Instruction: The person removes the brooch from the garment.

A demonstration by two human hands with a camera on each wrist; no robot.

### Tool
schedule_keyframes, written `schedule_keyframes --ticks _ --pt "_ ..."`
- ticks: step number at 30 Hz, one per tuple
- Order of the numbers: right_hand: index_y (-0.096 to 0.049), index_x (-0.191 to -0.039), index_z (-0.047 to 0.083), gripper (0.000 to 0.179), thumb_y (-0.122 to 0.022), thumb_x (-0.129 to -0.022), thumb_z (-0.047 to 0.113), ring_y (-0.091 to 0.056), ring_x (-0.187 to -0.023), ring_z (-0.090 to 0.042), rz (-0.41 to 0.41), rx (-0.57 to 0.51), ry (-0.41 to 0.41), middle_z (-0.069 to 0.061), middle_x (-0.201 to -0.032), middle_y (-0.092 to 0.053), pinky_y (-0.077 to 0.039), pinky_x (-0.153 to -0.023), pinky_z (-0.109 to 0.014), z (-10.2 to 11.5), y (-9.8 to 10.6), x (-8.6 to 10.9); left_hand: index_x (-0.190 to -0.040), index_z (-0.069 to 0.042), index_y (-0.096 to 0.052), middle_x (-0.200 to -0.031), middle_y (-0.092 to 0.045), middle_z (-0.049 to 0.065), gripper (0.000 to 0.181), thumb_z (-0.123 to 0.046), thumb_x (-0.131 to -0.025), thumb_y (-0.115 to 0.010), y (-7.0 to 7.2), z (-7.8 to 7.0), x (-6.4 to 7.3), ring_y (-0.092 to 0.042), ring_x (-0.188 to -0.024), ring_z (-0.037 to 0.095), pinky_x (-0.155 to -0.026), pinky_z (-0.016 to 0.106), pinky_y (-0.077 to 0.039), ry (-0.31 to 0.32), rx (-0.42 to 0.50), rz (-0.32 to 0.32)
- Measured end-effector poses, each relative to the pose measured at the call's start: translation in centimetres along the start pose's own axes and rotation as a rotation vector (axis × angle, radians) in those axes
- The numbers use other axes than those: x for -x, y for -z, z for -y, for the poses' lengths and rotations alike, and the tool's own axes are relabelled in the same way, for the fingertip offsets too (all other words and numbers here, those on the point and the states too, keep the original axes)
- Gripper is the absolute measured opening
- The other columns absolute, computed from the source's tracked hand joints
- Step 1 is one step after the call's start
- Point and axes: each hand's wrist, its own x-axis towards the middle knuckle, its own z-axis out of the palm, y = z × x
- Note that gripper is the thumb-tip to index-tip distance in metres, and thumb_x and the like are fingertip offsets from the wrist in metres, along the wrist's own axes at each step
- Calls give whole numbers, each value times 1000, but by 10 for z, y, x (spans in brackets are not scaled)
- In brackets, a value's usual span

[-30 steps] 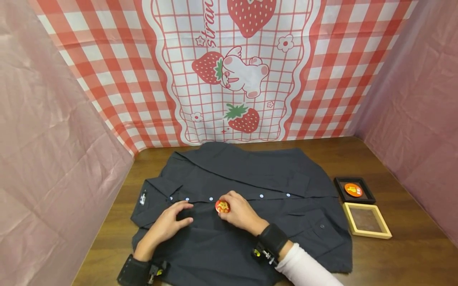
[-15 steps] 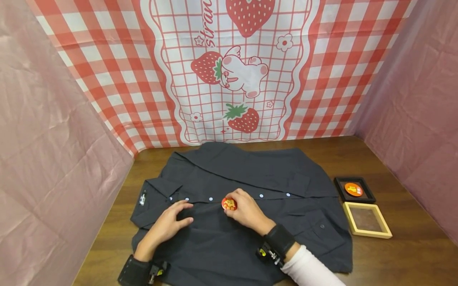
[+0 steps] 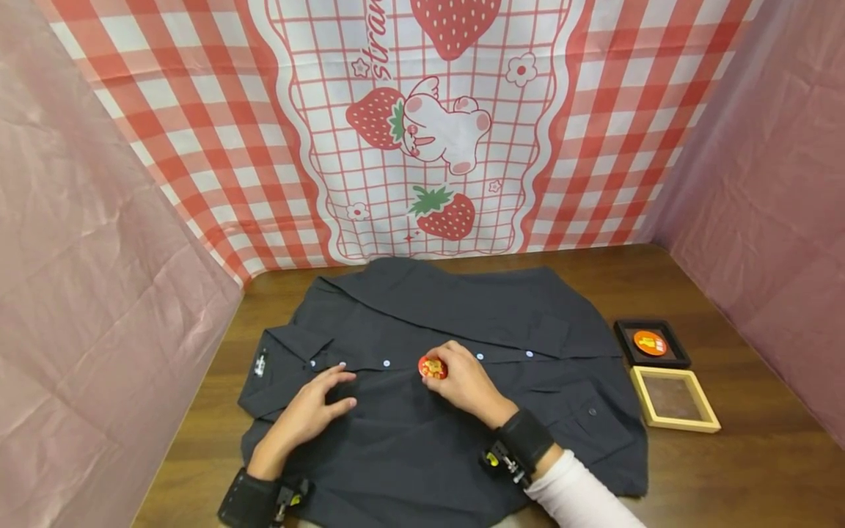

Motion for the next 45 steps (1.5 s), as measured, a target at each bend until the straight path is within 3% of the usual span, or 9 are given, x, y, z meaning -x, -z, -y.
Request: schedule_keyframes --ticks 7,22,31,38,45 --pt "-71 -104 13 30 -81 -77 18 -58 -84 -16 -17 -30 -5 -2 -99 -65 -47 -74 -30 -4 6 1 -125 -10 -63 -147 -47 18 41 -22 -87 -71 0 1 0 -44 -136 41 -109 59 -36 5 2 -4" --pt "-71 -107 9 33 -81 -77 21 -57 -84 -19 -44 9 -101 -6 -100 -65 -45 -71 -32 -25 17 6 -127 -10 -62 -147 -47 18 42 -22 -88 -70 0 0 1 -43 -137 40 -109 59 -36 8 -5 -3" --pt "-72 -105 9 32 -81 -76 19 -59 -85 -20 -77 12 -102 -8 -100 -65 -46 -72 -32 -30 21 9 -127 -10 -62 -148 -47 18 42 -22 -88 -70 -1 0 1 -42 -137 41 -109 59 -35 8 -9 -9" --pt "-71 -106 9 33 -81 -76 19 -58 -84 -20 -93 47 -89 -8 -102 -65 -44 -70 -31 -31 26 11 -127 -8 -62 -146 -48 18 44 -22 -87 -72 -2 -3 1 -40 -139 39 -111 56 -34 13 -100 -40" --pt "-71 -106 8 34 -81 -76 19 -59 -87 -21 -115 84 -55 -7 -101 -64 -45 -71 -33 -36 29 16 -128 -9 -61 -147 -47 18 46 -24 -86 -73 -1 -6 1 -39 -140 40 -111 58 -34 23 -112 -40"
